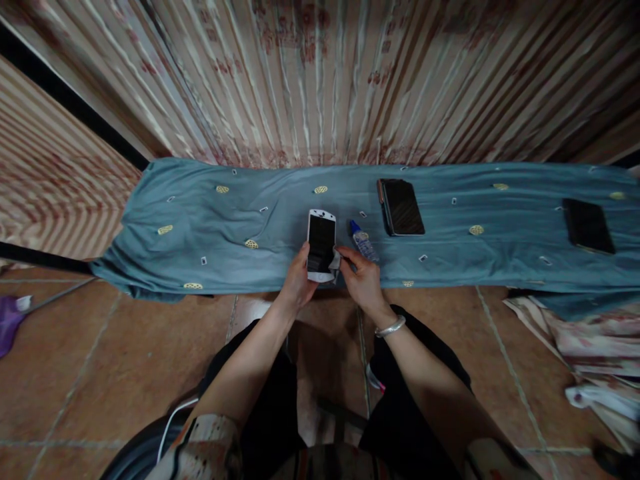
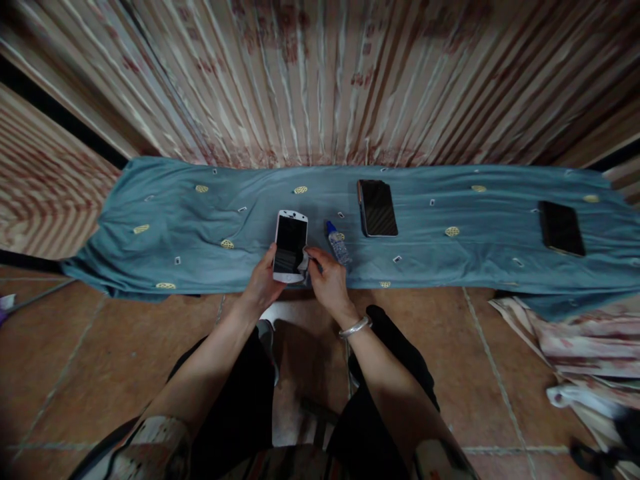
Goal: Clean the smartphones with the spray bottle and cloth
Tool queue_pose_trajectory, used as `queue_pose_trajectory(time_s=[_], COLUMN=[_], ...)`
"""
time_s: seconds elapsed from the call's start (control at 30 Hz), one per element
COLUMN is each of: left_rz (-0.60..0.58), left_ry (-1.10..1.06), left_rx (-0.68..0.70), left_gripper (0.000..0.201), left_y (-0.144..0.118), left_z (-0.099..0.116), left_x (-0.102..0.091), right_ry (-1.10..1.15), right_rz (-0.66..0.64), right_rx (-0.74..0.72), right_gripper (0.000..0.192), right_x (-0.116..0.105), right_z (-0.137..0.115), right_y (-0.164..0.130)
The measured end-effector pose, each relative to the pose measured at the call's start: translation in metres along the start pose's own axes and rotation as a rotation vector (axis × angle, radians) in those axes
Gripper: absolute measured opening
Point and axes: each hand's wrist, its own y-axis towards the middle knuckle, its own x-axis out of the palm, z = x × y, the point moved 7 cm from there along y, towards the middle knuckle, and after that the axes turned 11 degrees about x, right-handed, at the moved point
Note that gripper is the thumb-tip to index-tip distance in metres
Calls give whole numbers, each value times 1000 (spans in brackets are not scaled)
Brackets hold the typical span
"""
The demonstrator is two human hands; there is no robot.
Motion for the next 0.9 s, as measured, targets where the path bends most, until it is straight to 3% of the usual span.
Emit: queue_pose_trajectory(time_s=[0.27, 0.57, 0.9], left_rz=[-27, -15, -132], left_ry=[7, 31, 36], left_rx=[-22, -117, -127], left_gripper=[26, 32, 29], left_y=[-5, -17, -22], left_z=[-5, -9, -19], left_x=[3, 8, 9], right_ry=[-12, -32, -146], right_rz=[32, 92, 155], right_rx=[27, 10, -90], right_gripper=[30, 33, 34], right_x=[-5, -16, -27], right_z=[3, 8, -1], right_y=[14, 30, 37])
